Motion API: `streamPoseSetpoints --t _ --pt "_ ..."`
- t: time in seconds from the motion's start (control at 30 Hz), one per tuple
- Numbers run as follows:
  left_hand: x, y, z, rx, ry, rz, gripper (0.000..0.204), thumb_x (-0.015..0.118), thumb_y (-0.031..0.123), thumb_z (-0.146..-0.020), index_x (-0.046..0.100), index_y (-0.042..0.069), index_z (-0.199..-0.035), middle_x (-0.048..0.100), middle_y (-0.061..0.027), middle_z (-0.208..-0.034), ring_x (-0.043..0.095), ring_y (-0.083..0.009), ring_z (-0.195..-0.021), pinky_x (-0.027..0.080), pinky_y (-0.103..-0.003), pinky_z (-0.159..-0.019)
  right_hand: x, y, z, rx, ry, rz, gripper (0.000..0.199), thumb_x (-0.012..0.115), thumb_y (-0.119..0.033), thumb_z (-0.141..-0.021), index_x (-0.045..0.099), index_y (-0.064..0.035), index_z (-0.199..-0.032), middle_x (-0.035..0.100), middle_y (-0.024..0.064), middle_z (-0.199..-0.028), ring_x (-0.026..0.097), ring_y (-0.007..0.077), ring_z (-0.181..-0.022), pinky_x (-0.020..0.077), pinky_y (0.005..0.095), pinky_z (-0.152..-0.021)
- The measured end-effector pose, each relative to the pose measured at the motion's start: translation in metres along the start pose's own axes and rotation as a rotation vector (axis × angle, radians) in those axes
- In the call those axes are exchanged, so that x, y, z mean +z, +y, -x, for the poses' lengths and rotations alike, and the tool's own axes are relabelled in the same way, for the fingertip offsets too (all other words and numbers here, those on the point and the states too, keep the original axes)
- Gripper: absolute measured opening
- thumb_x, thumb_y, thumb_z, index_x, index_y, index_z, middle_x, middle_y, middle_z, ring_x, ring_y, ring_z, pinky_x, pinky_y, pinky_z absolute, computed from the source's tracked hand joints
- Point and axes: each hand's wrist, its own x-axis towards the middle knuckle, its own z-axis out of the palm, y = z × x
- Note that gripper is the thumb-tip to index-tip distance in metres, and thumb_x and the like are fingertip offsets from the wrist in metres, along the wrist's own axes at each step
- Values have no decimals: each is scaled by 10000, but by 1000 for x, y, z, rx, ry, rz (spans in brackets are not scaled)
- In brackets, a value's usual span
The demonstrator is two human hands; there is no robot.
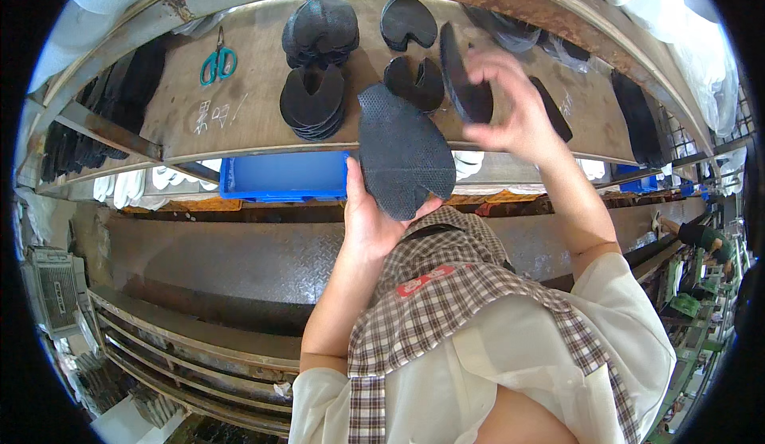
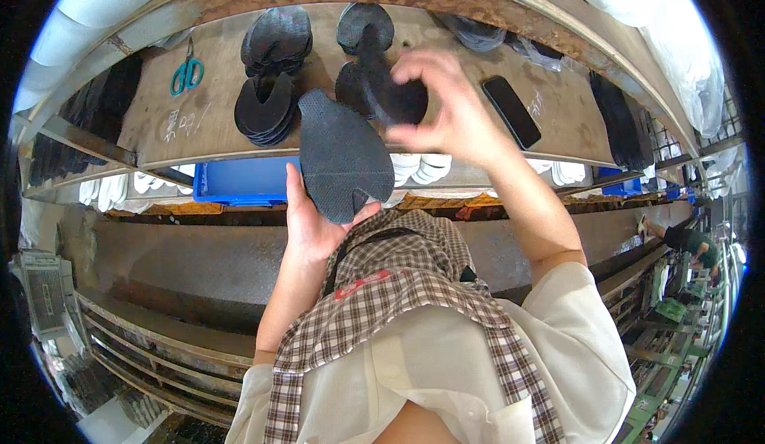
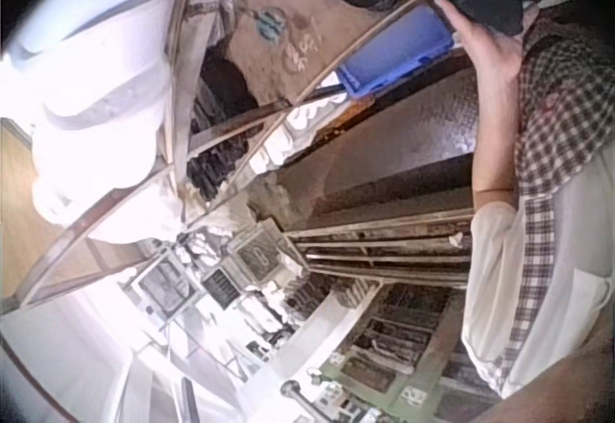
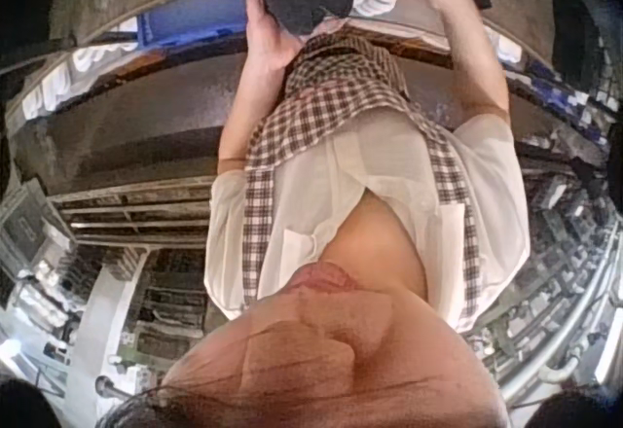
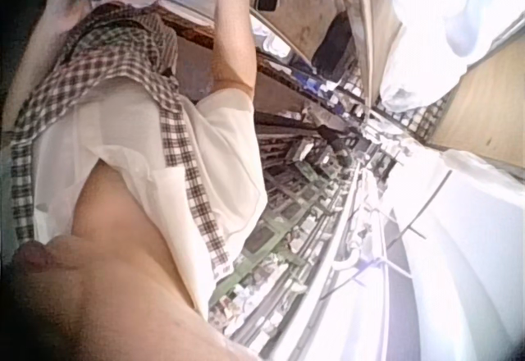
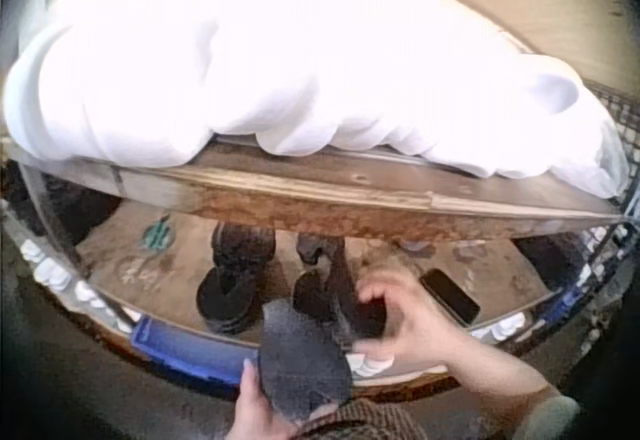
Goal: The person repeatedly picks up black slipper soles and upper parts from a shelf, aligns and presses them together, and places the assembled slippers back on the shelf. The process is repeated multiple times with different pairs.
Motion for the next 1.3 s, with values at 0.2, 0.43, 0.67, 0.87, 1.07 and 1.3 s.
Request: streamPoseSetpoints --t 0.2,0.43,0.67,0.87,1.07,1.3 --pt "-8 -3 14 10 62 34 764 307 684 -908 308 133 -1437 432 -147 -1401 475 -353 -1241 494 -570 -888 38 61 -15 -52 -180 231 496 805 -336 -632 589 -43 -970 589 121 -1062 509 331 -1100 405 428 -939" --pt "-13 1 19 10 88 67 751 325 667 -915 299 131 -1440 433 -150 -1394 470 -357 -1245 487 -580 -897 70 83 -13 27 -332 236 594 815 -403 -612 600 -29 -1021 583 126 -1133 497 330 -1153 375 427 -1001" --pt "-9 3 13 40 87 46 745 355 661 -912 322 118 -1423 445 -154 -1377 477 -356 -1234 487 -565 -905 75 83 -16 6 -420 322 615 825 -388 -591 603 -6 -1019 595 123 -1126 526 334 -1108 409 415 -961" --pt "-7 6 8 11 65 33 757 345 662 -912 294 126 -1444 397 -158 -1419 442 -382 -1263 477 -615 -895 64 69 -26 -127 -256 371 588 809 -332 -651 597 2 -1086 603 128 -1114 543 311 -1090 430 416 -931" --pt "-3 7 0 63 48 -1 704 361 621 -929 276 148 -1443 387 -147 -1426 441 -370 -1267 489 -593 -894 41 12 -9 490 -176 -492 339 674 -258 -886 616 -1 -1100 660 65 -955 604 107 -850 496 265 -740" --pt "9 6 -8 226 12 -90 442 465 353 -979 284 234 -1365 419 -124 -1355 493 -365 -1207 545 -562 -817 50 -7 6 682 -153 -658 214 648 -129 -887 629 3 -1056 652 35 -906 602 91 -809 494 240 -717"
